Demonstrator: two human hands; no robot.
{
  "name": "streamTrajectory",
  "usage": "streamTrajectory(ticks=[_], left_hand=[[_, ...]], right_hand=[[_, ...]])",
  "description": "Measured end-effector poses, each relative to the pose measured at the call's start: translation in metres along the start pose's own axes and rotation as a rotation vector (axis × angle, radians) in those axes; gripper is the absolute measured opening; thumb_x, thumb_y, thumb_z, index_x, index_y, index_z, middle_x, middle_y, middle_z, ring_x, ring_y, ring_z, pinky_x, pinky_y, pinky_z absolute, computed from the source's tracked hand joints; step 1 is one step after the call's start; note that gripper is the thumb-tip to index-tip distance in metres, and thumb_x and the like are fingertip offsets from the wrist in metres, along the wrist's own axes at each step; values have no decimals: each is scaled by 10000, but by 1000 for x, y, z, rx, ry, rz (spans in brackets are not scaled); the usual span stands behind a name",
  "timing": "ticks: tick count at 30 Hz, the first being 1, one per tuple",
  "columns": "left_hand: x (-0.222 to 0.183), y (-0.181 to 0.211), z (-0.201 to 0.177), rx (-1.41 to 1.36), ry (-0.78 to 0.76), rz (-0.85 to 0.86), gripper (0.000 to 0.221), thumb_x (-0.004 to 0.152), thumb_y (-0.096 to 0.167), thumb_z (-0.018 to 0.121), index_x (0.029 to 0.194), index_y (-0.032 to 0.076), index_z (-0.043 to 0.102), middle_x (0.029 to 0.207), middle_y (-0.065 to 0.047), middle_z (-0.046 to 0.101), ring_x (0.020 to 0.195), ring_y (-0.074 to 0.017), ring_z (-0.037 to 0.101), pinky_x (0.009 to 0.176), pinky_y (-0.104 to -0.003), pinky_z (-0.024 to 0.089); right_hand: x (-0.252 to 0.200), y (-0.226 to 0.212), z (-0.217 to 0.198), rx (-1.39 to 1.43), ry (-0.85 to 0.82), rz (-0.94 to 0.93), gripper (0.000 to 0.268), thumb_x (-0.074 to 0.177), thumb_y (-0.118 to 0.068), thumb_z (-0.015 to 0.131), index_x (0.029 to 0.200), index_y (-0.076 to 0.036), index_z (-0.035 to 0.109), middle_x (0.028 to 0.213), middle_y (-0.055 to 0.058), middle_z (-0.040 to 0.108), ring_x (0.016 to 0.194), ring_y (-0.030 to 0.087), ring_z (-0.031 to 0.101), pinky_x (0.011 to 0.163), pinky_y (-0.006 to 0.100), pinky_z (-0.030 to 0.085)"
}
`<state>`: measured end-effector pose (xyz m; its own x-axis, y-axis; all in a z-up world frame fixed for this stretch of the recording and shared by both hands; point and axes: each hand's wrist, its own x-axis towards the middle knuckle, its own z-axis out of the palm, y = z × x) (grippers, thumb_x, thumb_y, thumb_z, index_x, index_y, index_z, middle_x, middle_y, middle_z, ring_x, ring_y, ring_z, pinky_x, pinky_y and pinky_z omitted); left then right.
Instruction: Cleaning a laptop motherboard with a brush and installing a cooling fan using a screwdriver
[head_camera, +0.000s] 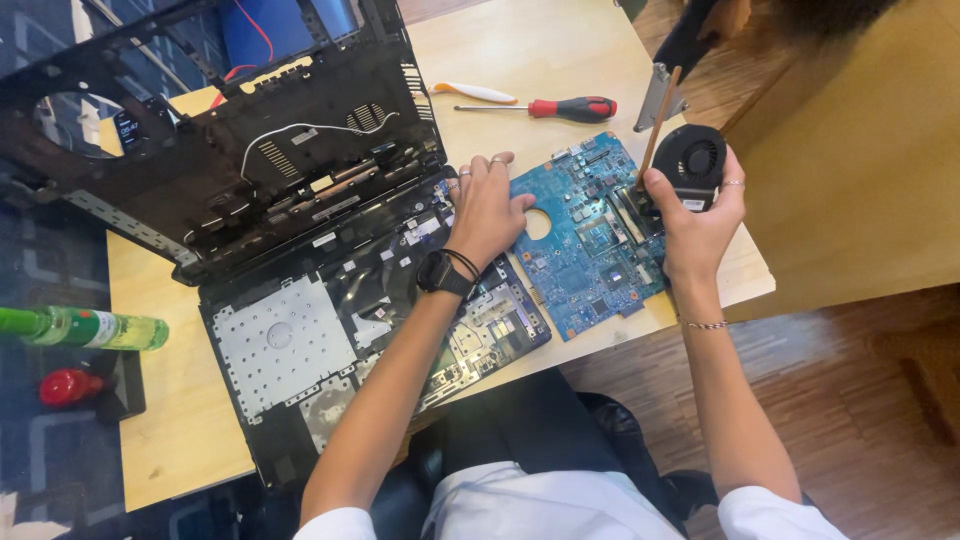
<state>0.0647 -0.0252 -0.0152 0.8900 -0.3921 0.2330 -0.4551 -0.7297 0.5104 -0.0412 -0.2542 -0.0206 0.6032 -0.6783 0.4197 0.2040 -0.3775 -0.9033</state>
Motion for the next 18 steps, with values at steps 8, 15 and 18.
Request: streamTrajectory(ticks=[8,15,18], left_hand=[[0,2,4,-105,-47,-29,475,886,299,774,1274,68,630,1068,-116,589,1087,-417,628,909,-550,519],[-1,-8,4,-220,-102,-61,401,886,310,767,1211,95,673,1052,-97,595,1087,-415,638,917,-543,517],[-5,-14,2,-263,-122,-82,373,886,315,765,1186,106,690,1046,-89,597,1088,-414,642,921,-540,516]], right_hand=[[0,8,-1,100,33,3,778,814,-208,1018,1422,-62,554,1247,100,612,1176,176,604,1020,302,530],[6,11,6,186,64,11,730,832,-166,1012,1404,-69,569,1214,69,616,1128,141,618,985,274,570],[7,14,11,224,69,19,711,838,-149,1009,1397,-72,576,1200,57,618,1110,127,624,970,263,586]])
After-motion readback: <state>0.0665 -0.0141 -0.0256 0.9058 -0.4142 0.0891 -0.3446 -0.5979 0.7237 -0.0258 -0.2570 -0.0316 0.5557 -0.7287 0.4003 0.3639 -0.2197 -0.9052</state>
